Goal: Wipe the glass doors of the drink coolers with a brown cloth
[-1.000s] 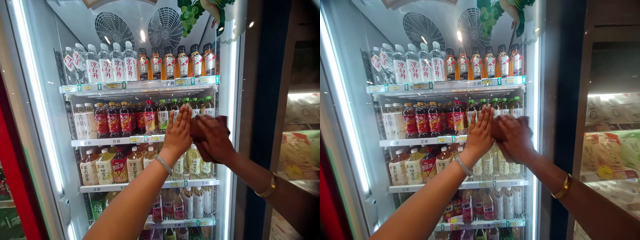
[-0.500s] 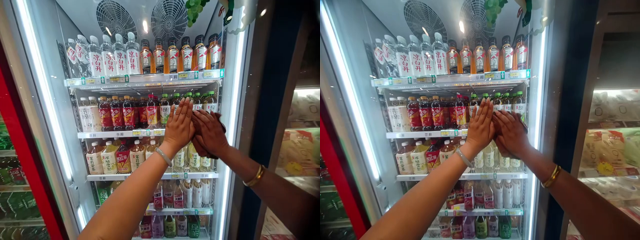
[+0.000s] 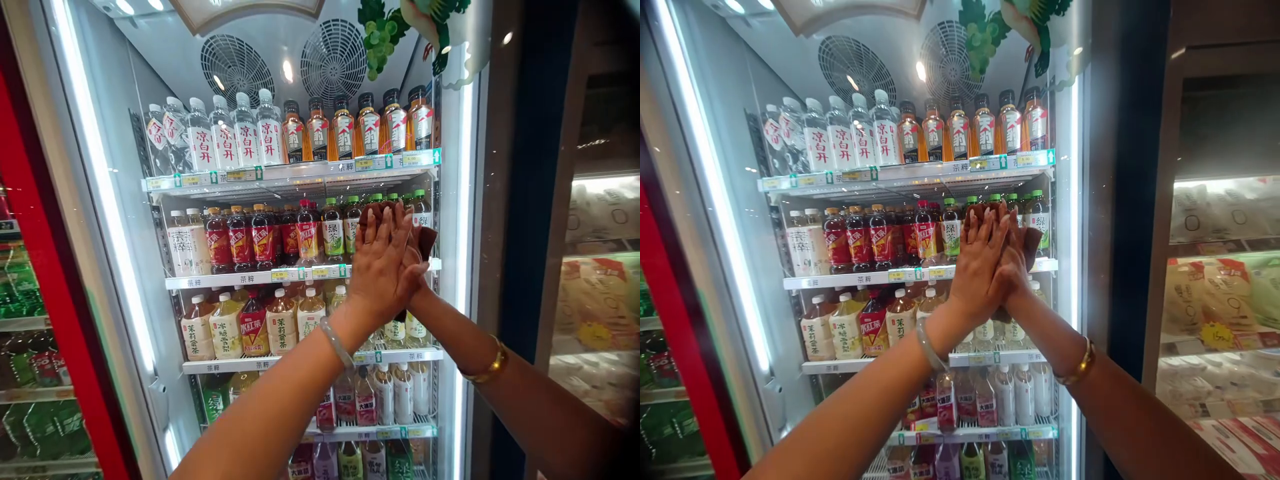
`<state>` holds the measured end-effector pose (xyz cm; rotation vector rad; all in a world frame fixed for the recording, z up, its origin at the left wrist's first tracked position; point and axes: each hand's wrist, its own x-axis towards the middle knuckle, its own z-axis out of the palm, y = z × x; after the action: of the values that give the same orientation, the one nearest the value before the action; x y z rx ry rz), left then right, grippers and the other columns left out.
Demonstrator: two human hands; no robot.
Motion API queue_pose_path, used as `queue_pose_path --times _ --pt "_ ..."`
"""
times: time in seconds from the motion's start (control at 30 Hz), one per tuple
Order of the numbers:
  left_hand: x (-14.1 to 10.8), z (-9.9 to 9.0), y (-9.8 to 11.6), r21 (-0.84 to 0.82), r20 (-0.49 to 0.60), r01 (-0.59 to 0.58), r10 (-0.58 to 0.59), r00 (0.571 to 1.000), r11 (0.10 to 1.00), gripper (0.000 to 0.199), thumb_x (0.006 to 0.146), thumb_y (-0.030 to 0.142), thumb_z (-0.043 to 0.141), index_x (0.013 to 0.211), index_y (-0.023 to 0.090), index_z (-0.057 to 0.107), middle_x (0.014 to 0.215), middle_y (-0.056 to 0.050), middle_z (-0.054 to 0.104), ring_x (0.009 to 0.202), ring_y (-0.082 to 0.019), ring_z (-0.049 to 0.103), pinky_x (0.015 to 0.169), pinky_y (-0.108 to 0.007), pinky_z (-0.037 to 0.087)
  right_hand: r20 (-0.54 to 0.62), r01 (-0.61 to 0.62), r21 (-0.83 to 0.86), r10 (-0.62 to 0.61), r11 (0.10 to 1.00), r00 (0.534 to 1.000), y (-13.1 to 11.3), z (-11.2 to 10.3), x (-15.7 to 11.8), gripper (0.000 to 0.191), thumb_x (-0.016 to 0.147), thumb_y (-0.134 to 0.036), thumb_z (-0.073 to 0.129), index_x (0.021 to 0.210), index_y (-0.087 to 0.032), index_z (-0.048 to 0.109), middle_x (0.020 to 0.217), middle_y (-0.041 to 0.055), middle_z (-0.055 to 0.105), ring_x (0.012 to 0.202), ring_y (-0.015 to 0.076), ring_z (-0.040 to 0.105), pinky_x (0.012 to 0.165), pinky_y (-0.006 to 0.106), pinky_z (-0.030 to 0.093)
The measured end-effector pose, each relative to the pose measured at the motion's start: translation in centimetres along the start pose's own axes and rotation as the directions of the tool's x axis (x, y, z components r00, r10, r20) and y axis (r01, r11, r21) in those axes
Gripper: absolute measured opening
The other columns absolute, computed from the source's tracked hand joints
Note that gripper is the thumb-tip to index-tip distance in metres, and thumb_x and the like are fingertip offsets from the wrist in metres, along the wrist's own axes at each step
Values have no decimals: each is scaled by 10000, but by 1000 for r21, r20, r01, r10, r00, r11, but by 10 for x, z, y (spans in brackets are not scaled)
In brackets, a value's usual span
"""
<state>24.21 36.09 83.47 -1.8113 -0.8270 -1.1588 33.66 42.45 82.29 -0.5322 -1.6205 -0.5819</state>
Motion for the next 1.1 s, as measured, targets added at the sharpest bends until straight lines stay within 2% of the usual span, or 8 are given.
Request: queue_pose_path --times 0.1,0.23,0.4,0.6,0.73,0.87,1.0,1.1 --pt "12 8 6 33 -1 109 -109 994 994 638 1101 466 235 1644 148 334 1753 -121 284 1667 -245 61 1365 -447 140 -4 -55 227 58 972 998 -4 -18 11 626 1076 -313 82 1699 -288 37 1677 67 409 1528 190 434 1210 433 489" --pt "12 19 -14 88 -20 -50 52 998 995 660 1047 582 448 1601 222 438 1750 -115 293 1664 -315 22 1354 -505 184 55 -144 513 135 846 989 1 -44 17 619 1082 -311 49 1675 -264 221 1596 67 523 1423 189 564 1159 445 533" --pt "7 0 -43 160 32 -185 182 983 970 544 1045 328 536 1573 214 470 1681 -100 438 1660 -289 133 1346 -520 251 -99 -157 312 196 937 976 23 -54 22 424 1073 -378 396 1424 -289 618 1606 42 513 1565 228 376 1313 560 309" --pt "-6 -39 -79 245 -67 -124 145 987 961 425 1037 165 493 1441 247 597 1634 -122 499 1653 -261 182 1316 -552 317 49 54 -35 -52 998 997 -2 -9 38 543 1073 -288 386 1610 -369 375 1680 -8 385 1609 237 270 1345 654 116" --pt "-19 -31 -71 198 -134 -4 31 991 980 481 1029 331 541 1493 209 553 1679 -164 419 1651 -330 173 1299 -624 297 5 81 -117 -81 990 997 -18 14 36 659 1067 -251 381 1675 -372 159 1694 13 345 1601 239 288 1348 655 137" --pt "-26 -18 -65 195 -168 15 18 986 981 641 1010 535 564 1535 171 515 1696 -192 382 1658 -356 113 1309 -623 253 11 85 -122 -84 989 996 -17 17 31 707 1060 -235 386 1683 -372 82 1712 5 307 1611 228 260 1354 622 184" --pt "-29 -38 -91 232 -91 -58 81 993 971 486 1047 322 539 1533 304 528 1658 -93 477 1645 -282 217 1336 -593 193 -6 84 -140 -86 987 996 -19 15 31 711 1055 -217 394 1685 -362 98 1707 15 314 1607 237 270 1348 636 201" --pt "-29 -52 -102 263 -128 13 22 991 965 475 1040 286 551 1514 306 552 1664 -107 462 1632 -304 259 1323 -623 216 -18 78 -149 -82 986 996 -22 15 32 714 1056 -219 407 1685 -361 100 1698 27 329 1597 243 296 1342 643 214"
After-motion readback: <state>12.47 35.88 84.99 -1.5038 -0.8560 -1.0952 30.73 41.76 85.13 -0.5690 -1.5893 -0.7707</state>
